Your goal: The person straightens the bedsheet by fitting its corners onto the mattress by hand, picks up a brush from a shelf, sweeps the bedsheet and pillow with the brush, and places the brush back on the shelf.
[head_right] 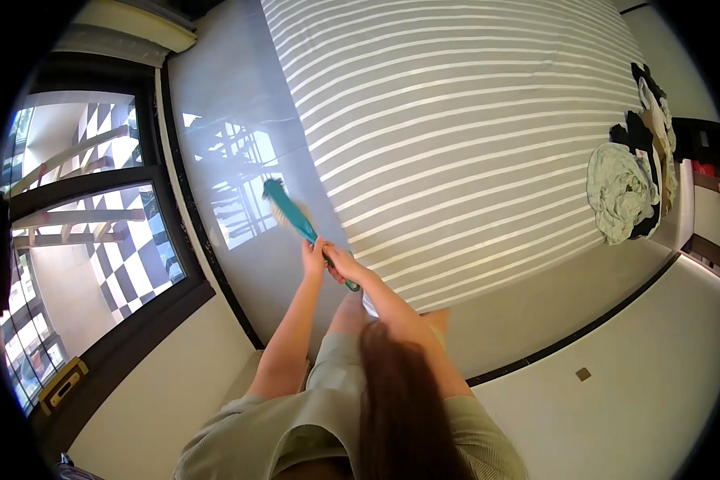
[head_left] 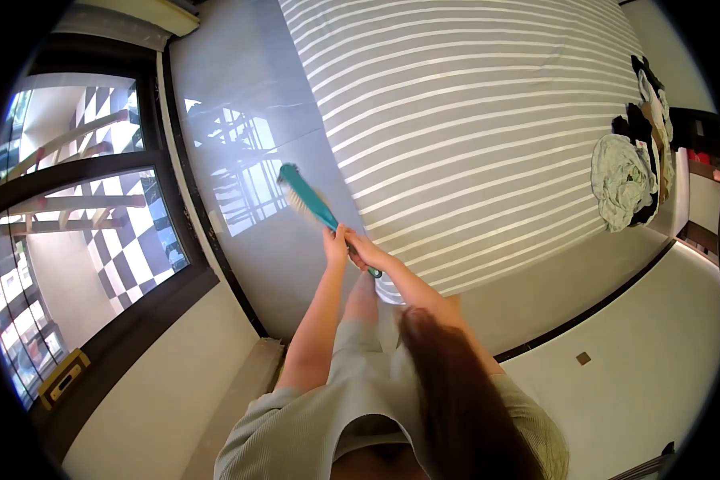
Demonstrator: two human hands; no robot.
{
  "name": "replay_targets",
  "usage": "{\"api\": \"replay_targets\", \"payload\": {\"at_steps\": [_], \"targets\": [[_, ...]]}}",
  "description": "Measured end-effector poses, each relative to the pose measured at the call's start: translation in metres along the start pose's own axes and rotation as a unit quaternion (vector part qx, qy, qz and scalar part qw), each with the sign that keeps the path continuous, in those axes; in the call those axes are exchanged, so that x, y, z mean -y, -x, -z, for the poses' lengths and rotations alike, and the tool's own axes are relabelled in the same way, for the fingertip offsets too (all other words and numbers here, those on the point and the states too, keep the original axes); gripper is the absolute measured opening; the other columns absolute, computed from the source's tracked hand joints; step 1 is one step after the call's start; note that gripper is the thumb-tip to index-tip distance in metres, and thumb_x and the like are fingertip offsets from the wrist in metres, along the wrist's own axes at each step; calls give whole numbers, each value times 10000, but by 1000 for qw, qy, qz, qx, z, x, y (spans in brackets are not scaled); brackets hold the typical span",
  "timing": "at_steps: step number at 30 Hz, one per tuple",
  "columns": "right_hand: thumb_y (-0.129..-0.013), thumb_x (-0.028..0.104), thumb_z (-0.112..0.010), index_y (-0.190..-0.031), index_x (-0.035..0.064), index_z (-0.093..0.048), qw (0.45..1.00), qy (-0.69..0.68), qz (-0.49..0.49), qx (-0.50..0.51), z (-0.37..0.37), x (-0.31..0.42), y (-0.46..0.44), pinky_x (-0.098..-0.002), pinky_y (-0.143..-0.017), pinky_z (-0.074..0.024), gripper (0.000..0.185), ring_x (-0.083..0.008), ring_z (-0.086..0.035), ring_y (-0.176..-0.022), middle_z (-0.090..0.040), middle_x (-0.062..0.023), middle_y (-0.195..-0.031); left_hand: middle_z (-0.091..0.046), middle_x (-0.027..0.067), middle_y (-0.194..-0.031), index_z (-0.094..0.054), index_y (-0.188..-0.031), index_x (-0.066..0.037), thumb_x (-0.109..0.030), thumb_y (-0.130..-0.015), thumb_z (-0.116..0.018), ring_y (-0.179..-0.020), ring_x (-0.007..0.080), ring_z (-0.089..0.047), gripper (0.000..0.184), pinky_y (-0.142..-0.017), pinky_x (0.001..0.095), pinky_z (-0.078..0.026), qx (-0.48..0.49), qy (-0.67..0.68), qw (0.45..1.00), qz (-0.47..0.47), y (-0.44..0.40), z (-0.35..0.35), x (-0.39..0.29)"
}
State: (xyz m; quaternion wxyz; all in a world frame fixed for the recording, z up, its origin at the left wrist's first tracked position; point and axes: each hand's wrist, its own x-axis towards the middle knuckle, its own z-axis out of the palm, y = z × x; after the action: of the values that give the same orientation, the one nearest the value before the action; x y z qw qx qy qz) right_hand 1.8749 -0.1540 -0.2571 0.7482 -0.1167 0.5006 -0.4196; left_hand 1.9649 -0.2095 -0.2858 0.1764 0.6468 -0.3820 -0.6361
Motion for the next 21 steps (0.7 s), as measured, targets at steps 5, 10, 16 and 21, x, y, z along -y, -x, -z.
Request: {"api": "replay_targets", "payload": {"at_steps": [5, 10, 16, 21], "targets": [[-878, 388, -282, -819, 84, -498, 996, -14, 47, -71, -31, -4, 17, -231, -285, -261, 378, -94, -345, -310, -393, -12, -463, -580, 103, -725, -357, -892, -36, -172, -840, -476, -575, 143, -522, 188, -501, 242, -420, 60, 15, 998, -32, 19, 15, -12], [-898, 369, -263, -866, 89, -480, 944, -78, 152, -284, -13, -7, 48, -210, -276, -234, 357, -68, -314, -303, -347, 17, -434, -587, 82, -753, -400, -948, -34, -162, -852, -452, -622, 136, -542, 169, -559, 252, -435, 270, -47, 958, -88, 41, -49, -34], [-881, 459, -248, -795, 94, -426, 931, -87, 242, -257, 11, -28, 41, -195, -272, -223, 415, -66, -302, -301, -316, 23, -426, -597, 105, -744, -426, -938, -54, -253, -834, -457, -662, 248, -565, 227, -619, 350, -434, 221, -224, 946, -73, 29, -74, -24], [-850, 487, -284, -689, 70, -440, 997, -45, 23, -60, 12, -11, 43, -240, -279, -265, 473, -108, -344, -297, -377, -17, -423, -595, 117, -720, -422, -912, -29, -237, -828, -462, -682, 273, -575, 228, -623, 367, -436, -28, -161, 986, -41, 46, -43, -11]]}}
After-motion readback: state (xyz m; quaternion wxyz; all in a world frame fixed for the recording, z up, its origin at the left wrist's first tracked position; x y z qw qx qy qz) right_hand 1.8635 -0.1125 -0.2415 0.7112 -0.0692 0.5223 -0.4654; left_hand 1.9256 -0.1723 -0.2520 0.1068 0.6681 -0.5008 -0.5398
